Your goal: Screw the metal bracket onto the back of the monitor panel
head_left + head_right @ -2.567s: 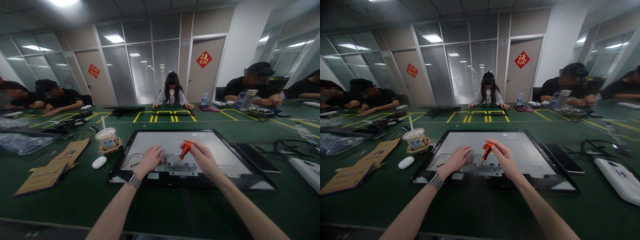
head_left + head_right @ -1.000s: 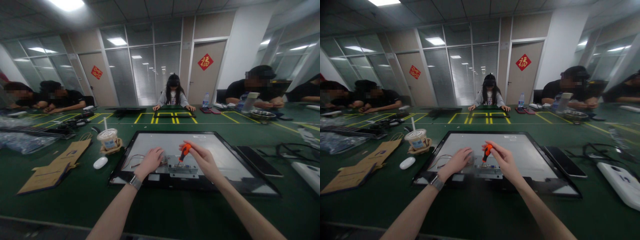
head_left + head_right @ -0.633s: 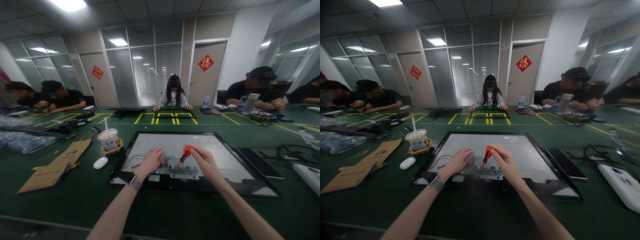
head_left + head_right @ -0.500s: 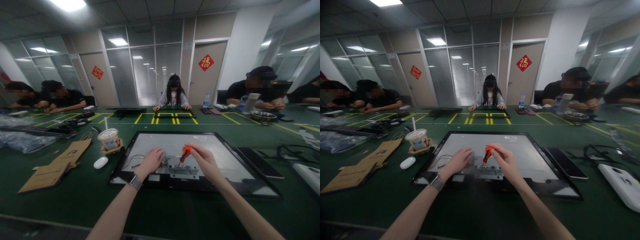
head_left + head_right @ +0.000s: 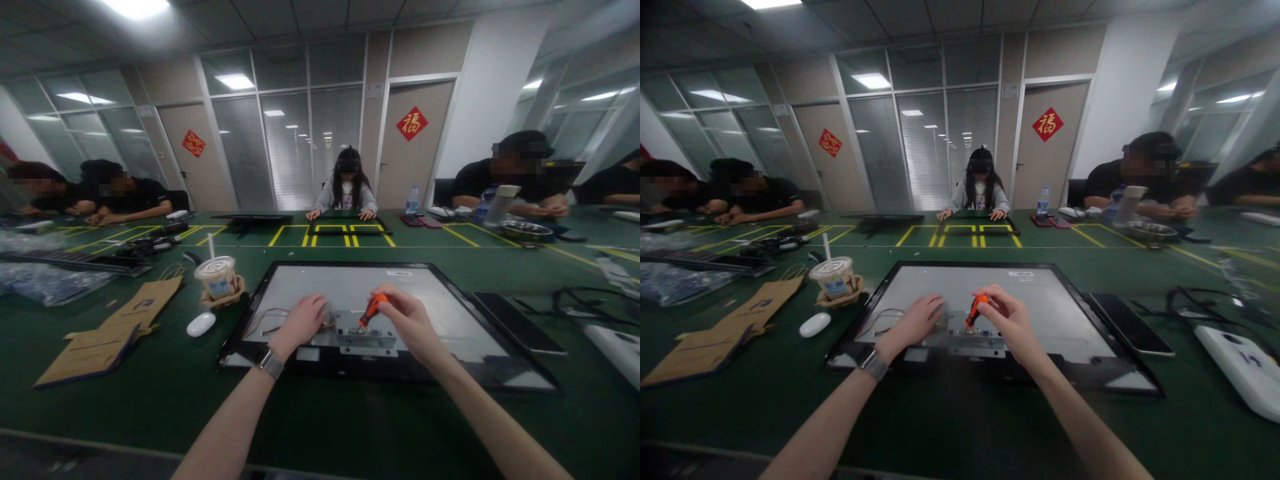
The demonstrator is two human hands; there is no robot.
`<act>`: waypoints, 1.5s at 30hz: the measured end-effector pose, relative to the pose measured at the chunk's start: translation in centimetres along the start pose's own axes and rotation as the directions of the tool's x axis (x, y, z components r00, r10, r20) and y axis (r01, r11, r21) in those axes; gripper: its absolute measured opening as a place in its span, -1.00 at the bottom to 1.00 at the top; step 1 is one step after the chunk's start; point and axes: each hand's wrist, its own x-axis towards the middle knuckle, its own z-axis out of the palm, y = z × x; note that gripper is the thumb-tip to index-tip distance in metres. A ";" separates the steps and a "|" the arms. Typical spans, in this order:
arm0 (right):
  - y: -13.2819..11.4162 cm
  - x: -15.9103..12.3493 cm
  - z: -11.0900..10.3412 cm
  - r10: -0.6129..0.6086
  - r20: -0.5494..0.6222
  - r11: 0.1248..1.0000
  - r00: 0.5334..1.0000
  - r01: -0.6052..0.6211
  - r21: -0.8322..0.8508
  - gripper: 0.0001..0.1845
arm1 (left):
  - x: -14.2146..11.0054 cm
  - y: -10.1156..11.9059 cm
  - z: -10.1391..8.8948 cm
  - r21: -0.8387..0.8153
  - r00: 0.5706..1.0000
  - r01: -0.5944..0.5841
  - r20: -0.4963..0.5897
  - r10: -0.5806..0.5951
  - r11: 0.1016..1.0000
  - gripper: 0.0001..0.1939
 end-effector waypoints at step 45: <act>-0.6 0.0 -0.1 -0.107 0.046 0.968 0.993 0.114 -0.225 -0.64 | 0.0 0.0 -0.1 0.001 1.000 0.012 0.023 -0.012 1.000 -0.59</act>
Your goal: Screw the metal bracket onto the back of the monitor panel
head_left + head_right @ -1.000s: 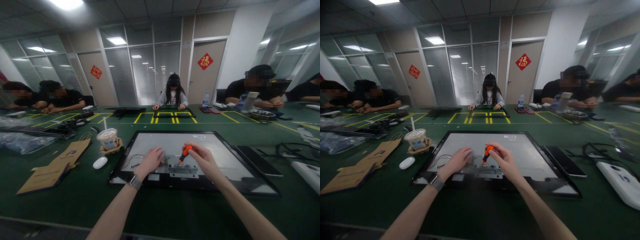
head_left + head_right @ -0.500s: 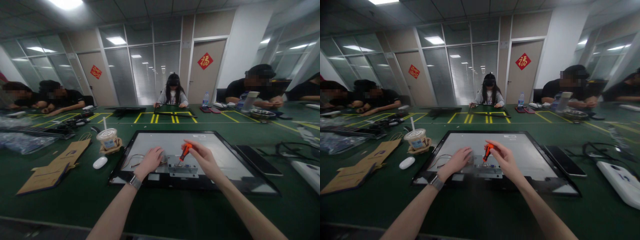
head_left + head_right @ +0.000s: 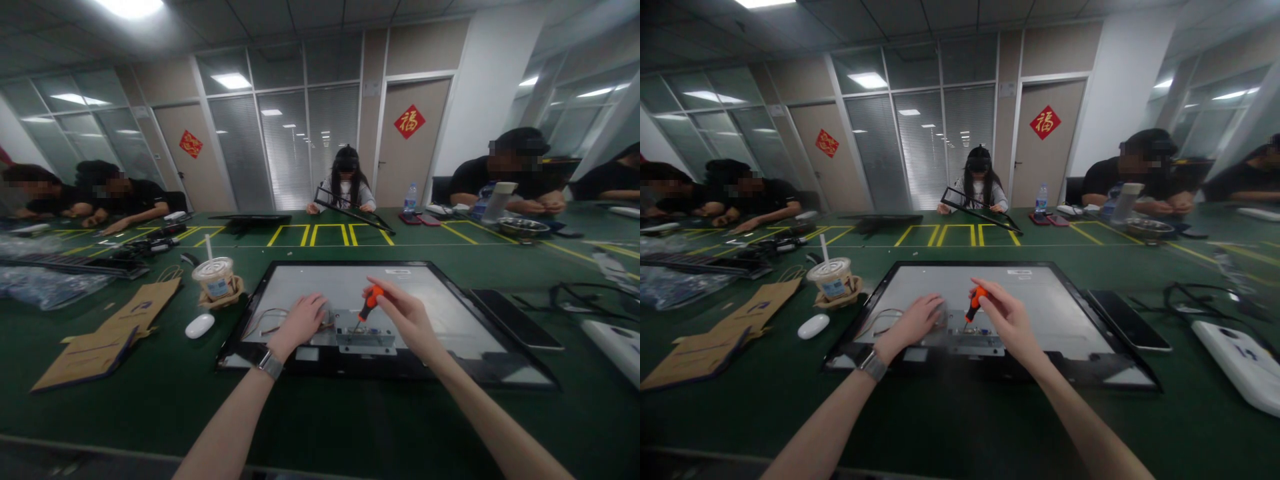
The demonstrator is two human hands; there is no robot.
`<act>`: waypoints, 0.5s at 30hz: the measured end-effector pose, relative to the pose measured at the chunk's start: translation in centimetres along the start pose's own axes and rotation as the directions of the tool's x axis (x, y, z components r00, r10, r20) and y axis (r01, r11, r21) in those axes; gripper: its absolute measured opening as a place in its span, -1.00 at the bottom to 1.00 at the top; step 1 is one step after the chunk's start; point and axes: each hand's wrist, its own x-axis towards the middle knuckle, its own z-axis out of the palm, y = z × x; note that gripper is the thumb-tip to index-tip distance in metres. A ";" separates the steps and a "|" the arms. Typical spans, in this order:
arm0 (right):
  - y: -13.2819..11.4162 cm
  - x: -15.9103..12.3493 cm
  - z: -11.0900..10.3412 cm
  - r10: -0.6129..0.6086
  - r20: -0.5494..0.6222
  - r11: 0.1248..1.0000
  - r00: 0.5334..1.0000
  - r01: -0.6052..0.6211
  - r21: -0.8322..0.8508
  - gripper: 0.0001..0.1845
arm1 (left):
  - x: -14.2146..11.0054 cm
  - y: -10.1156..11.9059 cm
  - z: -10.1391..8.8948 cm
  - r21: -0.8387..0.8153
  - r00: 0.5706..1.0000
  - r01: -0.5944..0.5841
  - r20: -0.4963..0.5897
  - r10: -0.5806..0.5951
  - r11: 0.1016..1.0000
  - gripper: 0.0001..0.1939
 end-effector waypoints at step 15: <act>0.0 0.0 0.0 0.022 -0.014 0.999 1.000 -0.021 0.047 -0.73 | 0.0 -0.1 0.0 0.008 1.000 0.000 0.003 0.000 1.000 -0.59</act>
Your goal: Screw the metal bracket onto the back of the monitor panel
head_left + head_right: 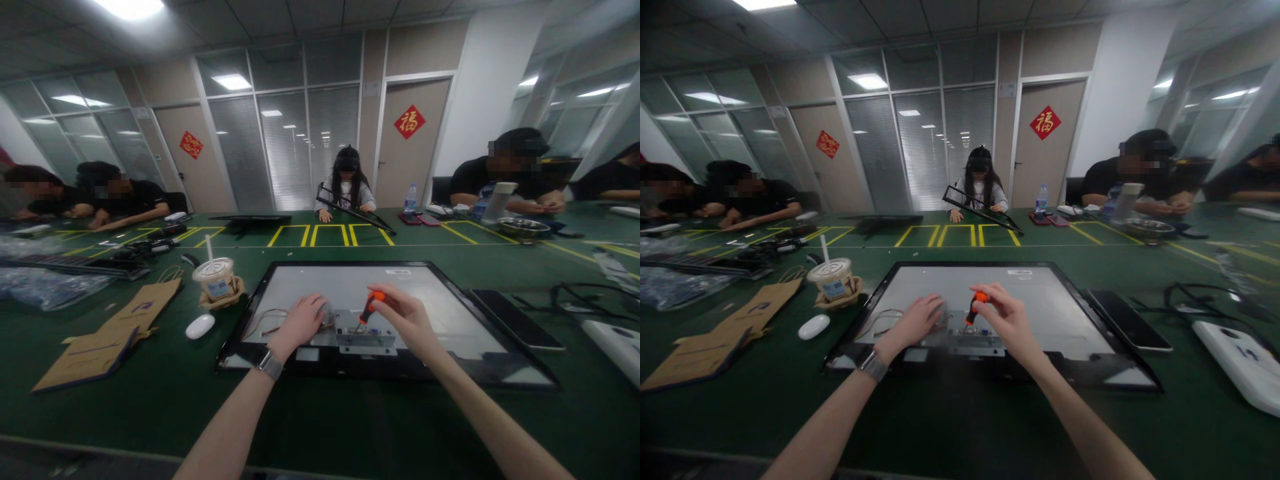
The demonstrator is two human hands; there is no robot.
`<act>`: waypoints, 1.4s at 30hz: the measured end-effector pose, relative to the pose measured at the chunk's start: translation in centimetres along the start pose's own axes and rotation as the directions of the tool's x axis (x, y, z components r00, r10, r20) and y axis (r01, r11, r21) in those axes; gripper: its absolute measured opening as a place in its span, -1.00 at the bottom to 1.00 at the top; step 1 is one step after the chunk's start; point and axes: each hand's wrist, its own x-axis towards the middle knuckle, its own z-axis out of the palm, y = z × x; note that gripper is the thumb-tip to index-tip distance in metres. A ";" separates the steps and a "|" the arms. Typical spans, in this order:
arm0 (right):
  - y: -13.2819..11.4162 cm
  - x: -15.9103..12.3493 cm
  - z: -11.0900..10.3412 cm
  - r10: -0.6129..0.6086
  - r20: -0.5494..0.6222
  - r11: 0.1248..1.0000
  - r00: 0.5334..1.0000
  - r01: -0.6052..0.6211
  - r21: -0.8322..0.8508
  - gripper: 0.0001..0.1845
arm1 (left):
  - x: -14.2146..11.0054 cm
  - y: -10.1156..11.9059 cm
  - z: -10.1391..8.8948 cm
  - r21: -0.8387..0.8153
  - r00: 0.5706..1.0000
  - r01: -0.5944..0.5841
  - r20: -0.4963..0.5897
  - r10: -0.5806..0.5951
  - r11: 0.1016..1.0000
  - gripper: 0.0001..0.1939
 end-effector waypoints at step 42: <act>0.5 0.0 0.0 0.115 0.055 0.962 0.992 -0.125 0.241 -0.72 | 0.1 -0.3 0.4 -0.034 1.000 -0.011 -0.029 0.010 0.999 -0.60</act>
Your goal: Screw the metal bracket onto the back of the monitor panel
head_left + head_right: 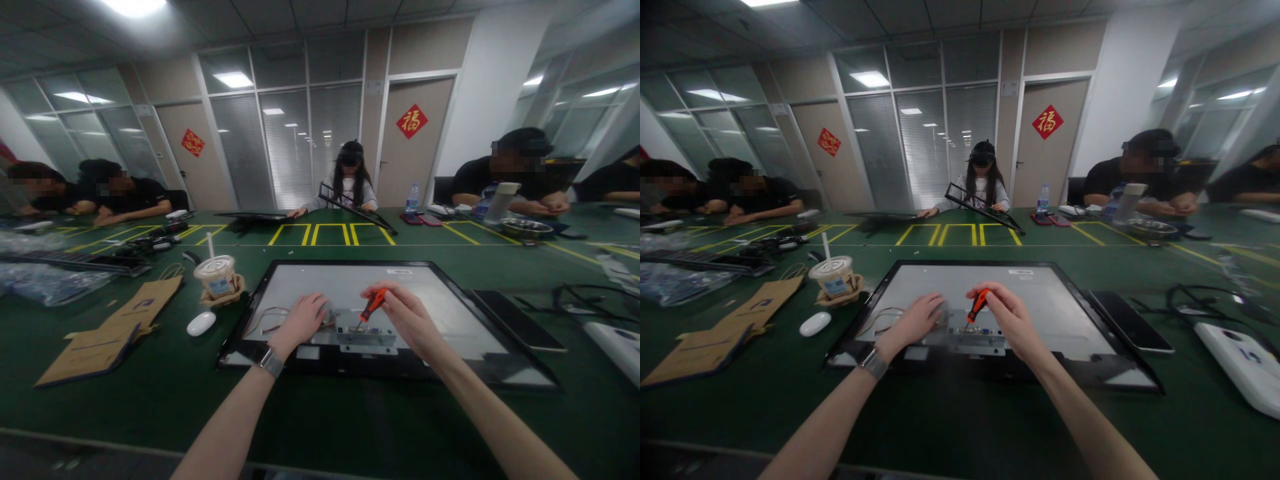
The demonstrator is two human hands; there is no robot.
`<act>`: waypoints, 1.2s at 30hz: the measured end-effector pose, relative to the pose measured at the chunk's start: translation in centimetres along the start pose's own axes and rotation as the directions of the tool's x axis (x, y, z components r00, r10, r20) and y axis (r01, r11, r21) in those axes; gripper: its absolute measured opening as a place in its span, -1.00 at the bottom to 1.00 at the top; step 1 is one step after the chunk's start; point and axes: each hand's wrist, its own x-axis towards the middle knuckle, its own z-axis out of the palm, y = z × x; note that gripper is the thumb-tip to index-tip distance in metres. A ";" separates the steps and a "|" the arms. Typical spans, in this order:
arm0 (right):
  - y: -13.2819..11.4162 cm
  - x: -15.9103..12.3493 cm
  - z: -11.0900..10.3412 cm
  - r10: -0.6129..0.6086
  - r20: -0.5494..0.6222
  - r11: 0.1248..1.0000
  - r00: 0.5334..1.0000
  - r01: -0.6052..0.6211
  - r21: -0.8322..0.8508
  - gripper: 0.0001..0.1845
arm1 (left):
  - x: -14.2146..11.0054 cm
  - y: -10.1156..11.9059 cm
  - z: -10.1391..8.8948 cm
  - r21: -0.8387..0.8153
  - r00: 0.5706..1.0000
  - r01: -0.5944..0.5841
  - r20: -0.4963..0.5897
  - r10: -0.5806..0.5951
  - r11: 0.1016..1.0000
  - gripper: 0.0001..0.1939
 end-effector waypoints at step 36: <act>-0.3 0.3 0.2 -0.052 -0.022 0.998 0.998 0.052 -0.022 -0.75 | -0.1 0.4 -0.5 0.016 1.000 0.008 0.022 -0.008 1.000 -0.58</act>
